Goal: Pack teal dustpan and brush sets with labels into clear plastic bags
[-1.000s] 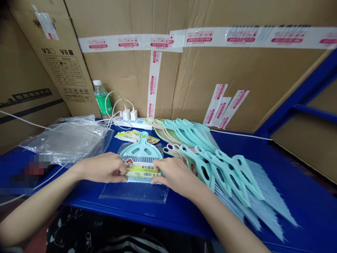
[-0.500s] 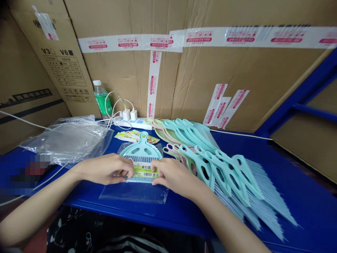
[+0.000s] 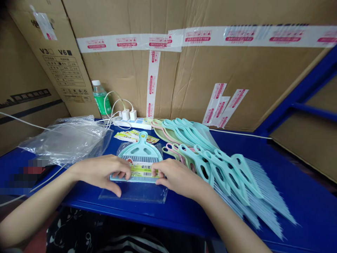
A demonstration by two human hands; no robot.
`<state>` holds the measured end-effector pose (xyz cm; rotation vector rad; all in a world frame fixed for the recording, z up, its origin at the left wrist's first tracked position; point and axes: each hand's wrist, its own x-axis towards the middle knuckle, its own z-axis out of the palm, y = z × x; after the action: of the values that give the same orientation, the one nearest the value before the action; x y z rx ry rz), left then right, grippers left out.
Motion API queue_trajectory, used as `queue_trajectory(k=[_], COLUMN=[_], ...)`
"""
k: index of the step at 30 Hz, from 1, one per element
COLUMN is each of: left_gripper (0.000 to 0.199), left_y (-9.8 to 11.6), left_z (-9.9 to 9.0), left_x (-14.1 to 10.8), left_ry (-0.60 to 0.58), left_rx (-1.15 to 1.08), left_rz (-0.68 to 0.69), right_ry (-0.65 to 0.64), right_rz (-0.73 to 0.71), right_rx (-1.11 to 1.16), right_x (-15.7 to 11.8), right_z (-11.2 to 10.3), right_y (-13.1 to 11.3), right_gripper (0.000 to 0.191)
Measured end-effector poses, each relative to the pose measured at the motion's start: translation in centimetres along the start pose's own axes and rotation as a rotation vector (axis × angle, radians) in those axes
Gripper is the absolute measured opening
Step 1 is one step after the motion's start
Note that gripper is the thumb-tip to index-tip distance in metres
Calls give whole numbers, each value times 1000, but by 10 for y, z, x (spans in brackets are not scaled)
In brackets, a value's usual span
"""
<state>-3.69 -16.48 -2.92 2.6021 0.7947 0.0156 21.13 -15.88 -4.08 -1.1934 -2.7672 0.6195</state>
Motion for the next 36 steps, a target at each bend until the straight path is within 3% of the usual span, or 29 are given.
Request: queue_trajectory(k=[4, 14, 19, 24, 30, 36], left_gripper=[40, 48, 34, 18, 15, 12], left_y=[0, 8, 14, 14, 11, 3], left_z=[4, 6, 5, 3, -5, -8], left_x=[-1, -5, -5, -4, -4, -6], left_ry=[-6, -42, -72, -55, -19, 61], left_rx=[30, 110, 118, 56, -35, 54], left_rz=[65, 73, 26, 74, 107, -31], right_ry=[8, -1, -2, 3, -2, 16], right_rz=[-8, -18, -31, -5, -9, -14], right_rx=[19, 27, 17, -16, -1, 18], right_x=[1, 1, 2, 1, 1, 2], right_z=[2, 3, 4, 4, 4, 4], right_y=[3, 4, 4, 4, 4, 5], right_gripper=[12, 8, 8, 12, 11, 9])
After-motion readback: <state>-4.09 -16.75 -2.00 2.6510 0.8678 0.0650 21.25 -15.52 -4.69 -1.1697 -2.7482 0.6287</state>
